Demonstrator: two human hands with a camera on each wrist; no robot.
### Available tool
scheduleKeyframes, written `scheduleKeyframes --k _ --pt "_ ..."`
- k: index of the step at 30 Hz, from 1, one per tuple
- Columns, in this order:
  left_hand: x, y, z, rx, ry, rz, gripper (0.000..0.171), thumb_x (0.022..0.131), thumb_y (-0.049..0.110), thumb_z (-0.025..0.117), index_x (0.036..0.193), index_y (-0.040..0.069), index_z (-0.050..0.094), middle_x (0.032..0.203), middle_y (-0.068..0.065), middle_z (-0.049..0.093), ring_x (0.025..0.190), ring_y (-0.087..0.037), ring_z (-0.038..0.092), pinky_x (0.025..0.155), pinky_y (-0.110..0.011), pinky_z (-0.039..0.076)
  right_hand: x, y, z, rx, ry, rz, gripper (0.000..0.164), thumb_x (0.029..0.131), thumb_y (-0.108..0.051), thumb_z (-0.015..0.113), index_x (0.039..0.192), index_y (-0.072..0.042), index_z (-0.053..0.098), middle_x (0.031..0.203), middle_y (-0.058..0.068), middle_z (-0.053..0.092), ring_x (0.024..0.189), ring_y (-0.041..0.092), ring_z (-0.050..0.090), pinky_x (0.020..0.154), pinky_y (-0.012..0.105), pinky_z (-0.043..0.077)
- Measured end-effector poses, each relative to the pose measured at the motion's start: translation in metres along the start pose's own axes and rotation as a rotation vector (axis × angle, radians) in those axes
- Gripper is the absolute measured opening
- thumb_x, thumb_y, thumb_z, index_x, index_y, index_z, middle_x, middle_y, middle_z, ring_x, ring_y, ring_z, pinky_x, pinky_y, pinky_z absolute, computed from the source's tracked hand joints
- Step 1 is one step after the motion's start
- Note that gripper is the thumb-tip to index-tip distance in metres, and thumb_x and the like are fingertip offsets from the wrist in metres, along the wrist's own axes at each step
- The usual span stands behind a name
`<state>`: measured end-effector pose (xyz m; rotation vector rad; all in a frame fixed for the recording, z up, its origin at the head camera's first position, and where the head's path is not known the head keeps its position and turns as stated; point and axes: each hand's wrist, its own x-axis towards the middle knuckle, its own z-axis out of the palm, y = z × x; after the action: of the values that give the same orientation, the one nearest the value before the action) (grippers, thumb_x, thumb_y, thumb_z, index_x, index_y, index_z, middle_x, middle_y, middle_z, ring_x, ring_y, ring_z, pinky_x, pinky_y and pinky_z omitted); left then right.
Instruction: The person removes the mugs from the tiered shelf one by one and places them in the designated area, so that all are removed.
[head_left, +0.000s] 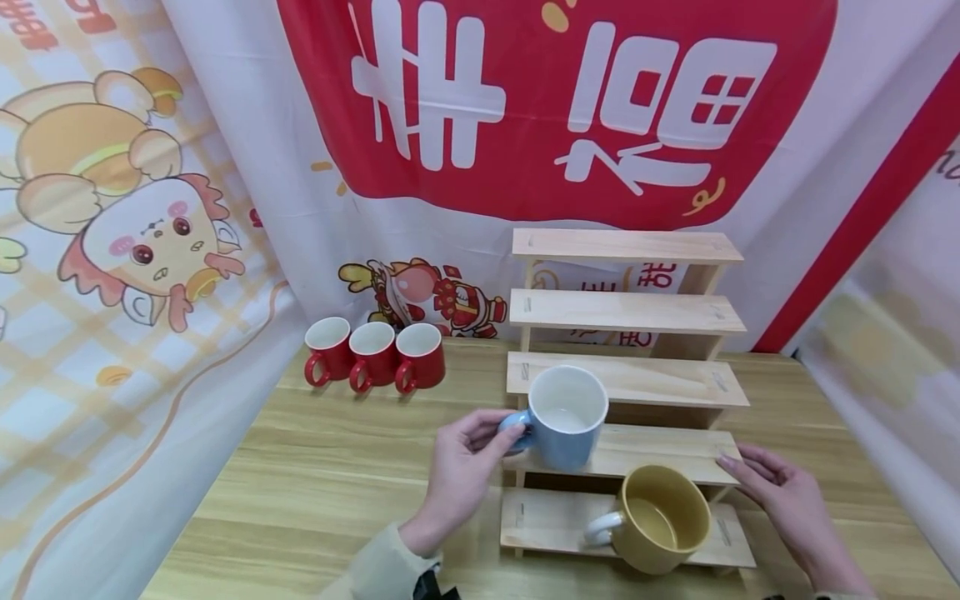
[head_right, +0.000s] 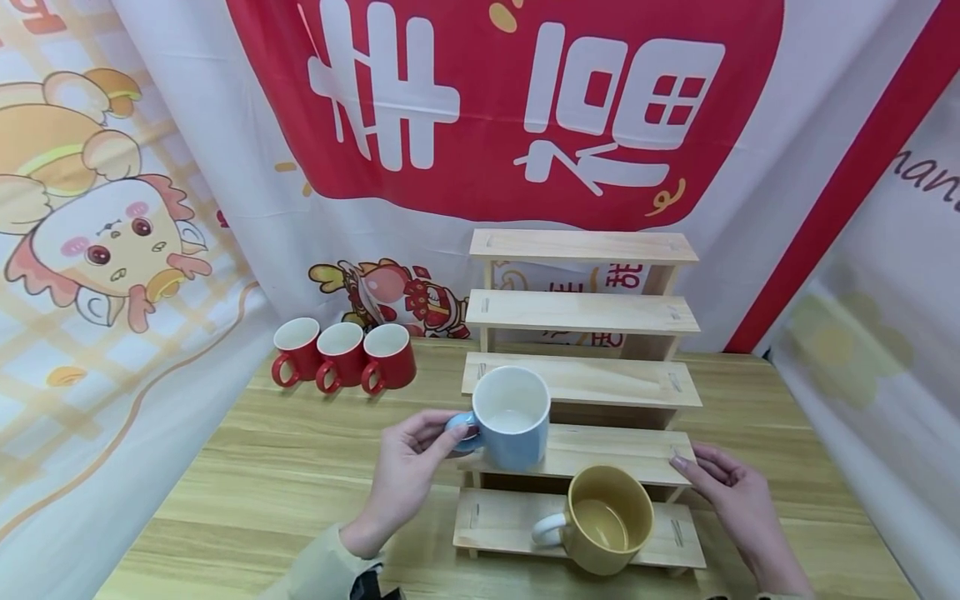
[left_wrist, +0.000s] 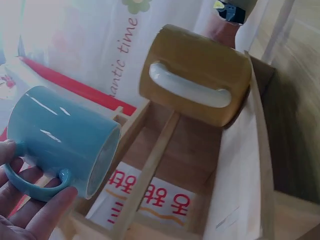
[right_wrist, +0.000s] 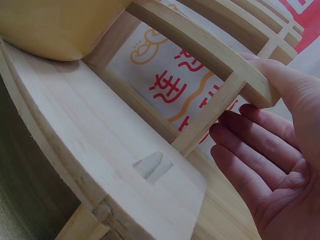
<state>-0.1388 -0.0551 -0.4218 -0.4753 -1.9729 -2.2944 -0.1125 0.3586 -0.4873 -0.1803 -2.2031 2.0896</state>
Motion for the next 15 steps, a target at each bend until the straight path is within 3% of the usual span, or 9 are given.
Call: scheduleKeyframes --k 15 --pt "-0.009 0.024 -0.036 0.047 0.127 0.117 0.019 0.095 0.01 0.073 0.111 -0.001 0.072 0.108 -0.014 0.075 0.096 -0.034 0.073 0.078 -0.042 0.062 0.001 0.002 0.0 0.008 -0.003 0.008 0.026 0.098 -0.006 0.07 0.109 -0.029 0.068 0.103 -0.01 0.074 0.096 0.001 0.069 0.08 0.018 0.057"
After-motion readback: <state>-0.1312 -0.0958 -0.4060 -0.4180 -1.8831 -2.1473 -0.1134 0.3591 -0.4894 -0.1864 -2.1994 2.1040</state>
